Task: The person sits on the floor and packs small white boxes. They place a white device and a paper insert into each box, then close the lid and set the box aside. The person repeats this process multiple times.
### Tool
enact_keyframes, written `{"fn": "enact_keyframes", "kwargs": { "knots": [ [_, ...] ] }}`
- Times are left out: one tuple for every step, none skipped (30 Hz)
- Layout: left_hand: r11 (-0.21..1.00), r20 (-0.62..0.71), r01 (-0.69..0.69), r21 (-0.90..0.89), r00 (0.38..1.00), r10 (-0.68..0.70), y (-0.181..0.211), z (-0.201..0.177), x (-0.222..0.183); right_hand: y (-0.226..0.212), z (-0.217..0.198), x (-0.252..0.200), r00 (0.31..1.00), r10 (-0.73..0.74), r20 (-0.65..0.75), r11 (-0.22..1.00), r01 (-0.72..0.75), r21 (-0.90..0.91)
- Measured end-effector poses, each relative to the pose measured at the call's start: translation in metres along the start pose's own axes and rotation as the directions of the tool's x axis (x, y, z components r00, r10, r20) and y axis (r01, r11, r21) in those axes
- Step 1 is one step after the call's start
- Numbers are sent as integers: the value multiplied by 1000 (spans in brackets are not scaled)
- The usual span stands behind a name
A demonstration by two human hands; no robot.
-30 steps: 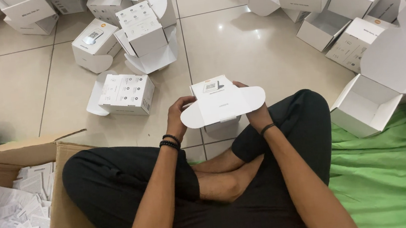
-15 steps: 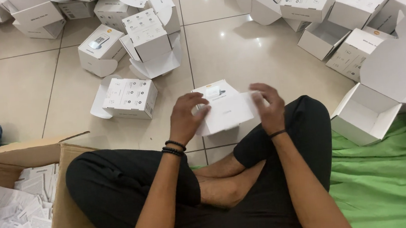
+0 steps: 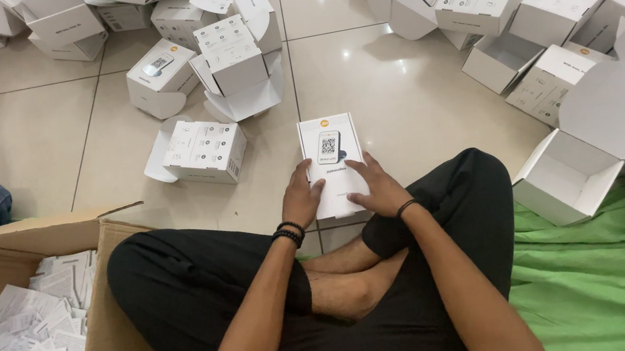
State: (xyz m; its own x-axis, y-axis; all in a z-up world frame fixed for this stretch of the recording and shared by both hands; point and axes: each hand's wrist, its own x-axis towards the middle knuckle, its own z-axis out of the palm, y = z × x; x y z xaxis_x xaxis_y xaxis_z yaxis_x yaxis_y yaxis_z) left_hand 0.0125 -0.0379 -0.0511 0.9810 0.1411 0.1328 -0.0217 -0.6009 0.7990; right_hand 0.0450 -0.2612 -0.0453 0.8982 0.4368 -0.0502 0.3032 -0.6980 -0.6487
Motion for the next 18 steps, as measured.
{"fn": "enact_keyframes", "kwargs": {
  "knots": [
    [1000, -1, -1, -1, 1000, 1, 4, -3, 2, -6, -6, -2, 1000, 0, -1, 1000, 0, -1],
    [993, 25, 89, -83, 996, -87, 7, -5, 3, -11, -12, -5, 1000, -8, -6, 982, 9, 189],
    [970, 59, 179, -164, 983, -171, 11, -7, 6, -16, -19, -7, 1000, -14, -12, 929, 18, 370],
    [970, 58, 178, -166, 984, -170, 19, -14, 8, -22, -30, -11, 1000, -15, -13, 930, 19, 368],
    [956, 24, 155, -251, 988, -153, 25, -22, 10, -29, -40, -14, 999, -4, -50, 846, 30, 533],
    [934, -11, 128, -333, 990, -139, 31, -30, 12, -35, -49, -18, 996, 13, -84, 733, 47, 679],
    [934, -9, 136, -331, 989, -147, 41, -38, 8, -38, -54, -24, 997, 15, -77, 731, 42, 682],
    [933, -37, 89, -349, 993, -108, 51, -46, 4, -41, -59, -29, 986, -25, -162, 701, 133, 701],
    [931, -67, 37, -364, 996, -65, 62, -54, 3, -45, -65, -33, 966, -62, -252, 666, 228, 711],
    [931, -67, 40, -362, 995, -68, 63, -55, 2, -44, -62, -32, 966, -62, -250, 663, 227, 713],
    [947, -85, 5, -321, 996, -34, 65, -55, 2, -42, -61, -31, 953, -72, -294, 663, 266, 700],
    [960, -101, -30, -279, 995, 2, 66, -55, 2, -40, -59, -30, 938, -83, -337, 662, 304, 685],
    [959, -97, -29, -282, 995, 2, 67, -54, 2, -39, -58, -29, 938, -79, -337, 664, 302, 684],
    [963, -130, -77, -260, 991, 45, 68, -52, 1, -37, -57, -28, 934, -60, -353, 673, 299, 676],
    [964, -163, -125, -235, 983, 88, 68, -52, 1, -36, -56, -25, 929, -44, -368, 681, 297, 669],
    [964, -162, -125, -236, 983, 87, 70, -51, 1, -34, -55, -26, 929, -42, -368, 682, 296, 669],
    [969, -171, -113, -219, 982, 76, 71, -51, 1, -34, -54, -25, 924, -32, -382, 692, 296, 658],
    [974, -180, -101, -201, 982, 64, 72, -51, 1, -34, -53, -24, 918, -21, -396, 702, 296, 648]
  ]
}}
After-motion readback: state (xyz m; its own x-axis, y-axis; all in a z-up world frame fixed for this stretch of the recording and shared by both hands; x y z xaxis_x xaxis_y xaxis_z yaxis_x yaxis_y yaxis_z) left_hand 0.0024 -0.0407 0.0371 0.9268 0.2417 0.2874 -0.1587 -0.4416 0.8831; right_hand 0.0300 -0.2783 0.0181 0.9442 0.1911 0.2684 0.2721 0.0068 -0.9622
